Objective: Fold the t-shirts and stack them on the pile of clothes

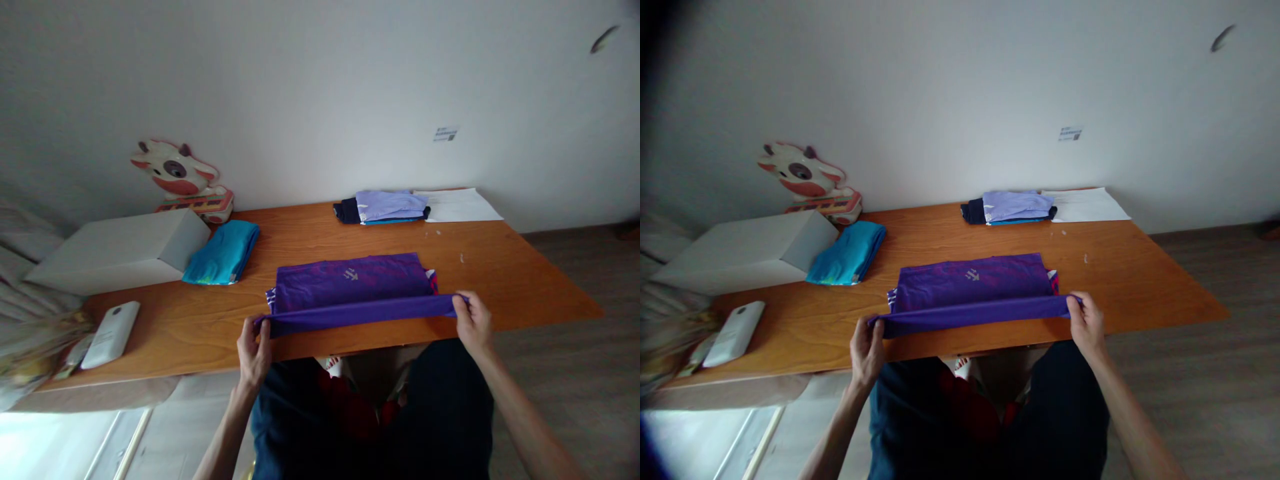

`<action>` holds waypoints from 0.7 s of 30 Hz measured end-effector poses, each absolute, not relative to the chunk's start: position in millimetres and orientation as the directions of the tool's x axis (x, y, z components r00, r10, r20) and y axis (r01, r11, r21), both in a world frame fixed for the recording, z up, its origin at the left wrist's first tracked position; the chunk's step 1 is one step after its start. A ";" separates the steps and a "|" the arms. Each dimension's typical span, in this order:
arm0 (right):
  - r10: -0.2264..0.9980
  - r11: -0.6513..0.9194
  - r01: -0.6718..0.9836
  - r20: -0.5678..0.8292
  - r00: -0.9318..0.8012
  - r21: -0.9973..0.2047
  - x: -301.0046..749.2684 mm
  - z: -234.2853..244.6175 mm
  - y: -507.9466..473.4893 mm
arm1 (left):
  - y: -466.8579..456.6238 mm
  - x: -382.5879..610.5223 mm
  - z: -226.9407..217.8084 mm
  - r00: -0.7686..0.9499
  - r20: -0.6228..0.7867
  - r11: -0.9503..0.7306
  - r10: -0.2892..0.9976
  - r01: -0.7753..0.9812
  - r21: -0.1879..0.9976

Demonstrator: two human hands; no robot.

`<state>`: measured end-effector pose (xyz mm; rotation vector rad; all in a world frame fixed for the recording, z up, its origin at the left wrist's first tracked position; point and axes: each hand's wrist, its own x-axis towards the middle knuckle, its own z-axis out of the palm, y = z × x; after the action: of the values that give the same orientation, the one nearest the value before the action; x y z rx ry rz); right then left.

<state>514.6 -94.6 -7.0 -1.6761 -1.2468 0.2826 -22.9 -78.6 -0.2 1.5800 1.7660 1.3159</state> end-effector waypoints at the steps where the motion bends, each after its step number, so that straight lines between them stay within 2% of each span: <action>1: 0.792 0.038 0.634 0.410 0.453 -0.773 514.4 -10.4 -76.1 | -63.4 -17.7 0.3 -0.307 0.282 -0.081 0.909 0.533 0.842; 3: 0.753 0.067 0.694 0.493 0.436 -0.717 513.4 -14.2 -39.3 | -32.9 -8.2 3.4 -0.349 0.316 -0.051 0.882 0.597 0.801; 6: 0.768 0.030 0.769 0.507 0.391 -0.638 511.0 -13.0 7.9 | 9.6 0.7 10.9 -0.335 0.337 0.008 0.880 0.719 0.695; 11: 0.878 -0.171 0.905 0.356 0.319 -0.390 508.9 -10.7 56.3 | 61.6 5.7 15.3 -0.258 0.222 0.128 0.940 0.872 0.473; 14: 0.918 -0.232 0.939 0.263 0.298 -0.252 506.9 -13.6 71.4 | 76.3 7.7 9.2 -0.248 0.144 0.182 0.958 0.913 0.365; 18: 0.927 -0.281 0.942 0.204 0.315 -0.182 502.2 -19.2 78.9 | 79.8 8.8 -1.6 -0.251 0.154 0.196 0.956 0.932 0.306; 21: 0.915 -0.293 0.940 0.234 0.329 -0.174 498.7 -22.6 76.4 | 77.2 8.8 -4.4 -0.265 0.168 0.204 0.950 0.929 0.309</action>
<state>498.7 76.4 -22.6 -2.3188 -1.6683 -0.1289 8.8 77.2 -4.4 1.8679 2.3916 0.5443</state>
